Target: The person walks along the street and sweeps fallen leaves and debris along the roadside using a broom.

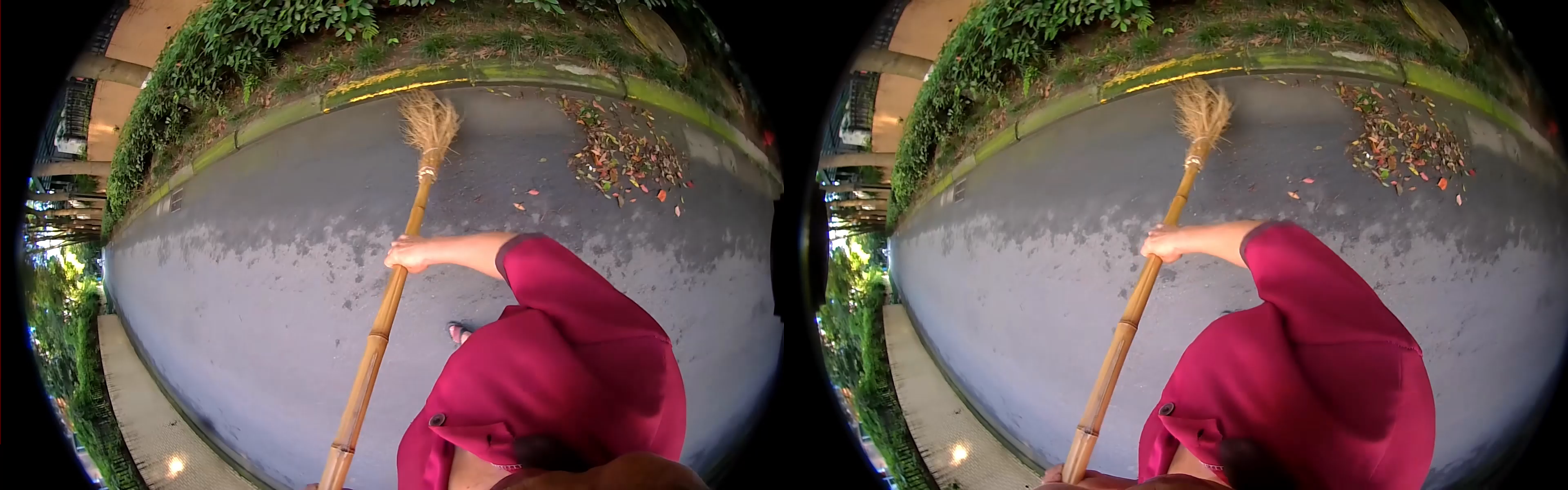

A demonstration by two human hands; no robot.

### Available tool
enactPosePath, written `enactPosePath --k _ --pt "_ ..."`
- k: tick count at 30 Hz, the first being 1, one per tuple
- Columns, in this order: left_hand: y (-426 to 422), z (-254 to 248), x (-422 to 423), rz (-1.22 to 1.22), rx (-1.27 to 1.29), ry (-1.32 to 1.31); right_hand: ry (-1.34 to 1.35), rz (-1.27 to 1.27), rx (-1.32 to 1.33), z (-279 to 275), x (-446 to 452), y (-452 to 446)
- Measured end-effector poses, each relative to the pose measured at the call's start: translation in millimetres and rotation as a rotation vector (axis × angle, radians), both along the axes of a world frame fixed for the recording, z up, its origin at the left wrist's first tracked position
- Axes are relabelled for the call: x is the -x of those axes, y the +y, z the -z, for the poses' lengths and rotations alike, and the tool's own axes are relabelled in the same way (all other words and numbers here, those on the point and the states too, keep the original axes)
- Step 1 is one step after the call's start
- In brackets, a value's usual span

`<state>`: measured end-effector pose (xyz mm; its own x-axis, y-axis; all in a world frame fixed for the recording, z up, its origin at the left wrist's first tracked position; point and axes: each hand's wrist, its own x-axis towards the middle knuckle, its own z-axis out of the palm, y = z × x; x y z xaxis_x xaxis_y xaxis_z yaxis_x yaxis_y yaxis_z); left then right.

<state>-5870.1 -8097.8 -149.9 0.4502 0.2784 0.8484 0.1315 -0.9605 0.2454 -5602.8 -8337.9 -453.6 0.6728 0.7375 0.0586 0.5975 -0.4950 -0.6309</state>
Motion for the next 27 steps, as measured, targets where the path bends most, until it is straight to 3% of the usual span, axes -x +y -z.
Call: enactPosePath --k 3,5,9,12,14,16,19,21,23,27 --pt "-66.8 3.7 -25.1 -0.006 -0.074 0.101 -0.060 0.161 -0.019 14.4 19.2 -87.1" --pt "-105.0 20.2 -51.4 0.392 0.515 -0.034 -0.090 0.295 -0.061 24.3 40.1 -162.2" --pt "-161.1 66.5 -83.3 0.605 0.754 0.185 0.051 0.420 0.281 45.9 96.4 -289.3" --pt "-159.5 104.2 -86.1 0.499 0.923 0.244 0.170 0.383 0.360 30.5 128.1 -318.8" --pt "-138.5 96.2 -74.3 0.393 0.993 0.235 0.251 0.333 0.437 8.4 145.9 -312.0" --pt "-119.4 89.6 -53.9 0.279 1.087 0.171 0.384 0.253 0.247 -18.4 163.3 -288.8" --pt "-86.3 84.5 -1.8 0.244 0.824 0.052 0.300 0.206 0.249 -27.8 172.5 -258.1" --pt "-72.9 43.4 42.1 0.222 0.738 0.023 0.248 0.140 0.105 -46.1 174.9 -234.4" --pt "-109.5 -3.1 68.7 0.058 0.444 -0.030 0.201 0.079 0.038 -75.5 173.0 -213.6" --pt "-138.2 -21.9 96.5 0.079 -0.088 -0.060 0.002 0.123 -0.148 -38.5 176.0 -199.9"
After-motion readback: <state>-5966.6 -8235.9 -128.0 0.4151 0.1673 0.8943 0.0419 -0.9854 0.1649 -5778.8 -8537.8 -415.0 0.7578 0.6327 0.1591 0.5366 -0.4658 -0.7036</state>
